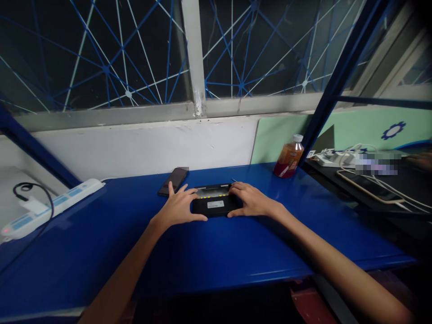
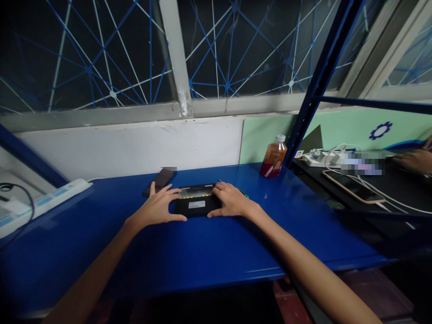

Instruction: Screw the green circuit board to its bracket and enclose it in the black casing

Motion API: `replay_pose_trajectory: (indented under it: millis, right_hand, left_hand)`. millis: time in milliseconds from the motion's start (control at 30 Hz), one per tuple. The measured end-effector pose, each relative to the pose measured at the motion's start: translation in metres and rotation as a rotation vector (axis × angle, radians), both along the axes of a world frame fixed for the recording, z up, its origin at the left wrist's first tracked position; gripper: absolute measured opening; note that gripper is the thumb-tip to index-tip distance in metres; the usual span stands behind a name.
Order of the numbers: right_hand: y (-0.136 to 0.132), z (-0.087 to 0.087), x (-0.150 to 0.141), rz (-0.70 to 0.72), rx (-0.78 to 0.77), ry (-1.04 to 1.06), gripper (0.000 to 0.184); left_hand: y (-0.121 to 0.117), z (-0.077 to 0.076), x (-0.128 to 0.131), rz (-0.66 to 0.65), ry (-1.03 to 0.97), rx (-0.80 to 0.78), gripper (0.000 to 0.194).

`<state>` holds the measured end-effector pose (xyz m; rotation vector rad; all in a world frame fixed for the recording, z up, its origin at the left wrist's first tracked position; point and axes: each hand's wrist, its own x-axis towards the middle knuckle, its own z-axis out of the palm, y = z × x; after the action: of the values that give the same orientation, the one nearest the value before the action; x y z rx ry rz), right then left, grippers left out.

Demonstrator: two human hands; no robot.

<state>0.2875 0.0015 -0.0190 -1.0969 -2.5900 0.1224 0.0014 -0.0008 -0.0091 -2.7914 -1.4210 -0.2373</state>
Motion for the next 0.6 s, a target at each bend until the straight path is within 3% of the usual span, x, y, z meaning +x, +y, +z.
replay_pose_trajectory:
  millis: [600]
  right_hand:
    - [-0.0019, 0.005, -0.0002, 0.024, -0.03, 0.012, 0.067]
  left_hand:
    - [0.0003, 0.0021, -0.0078, -0.05, 0.02, -0.1, 0.082]
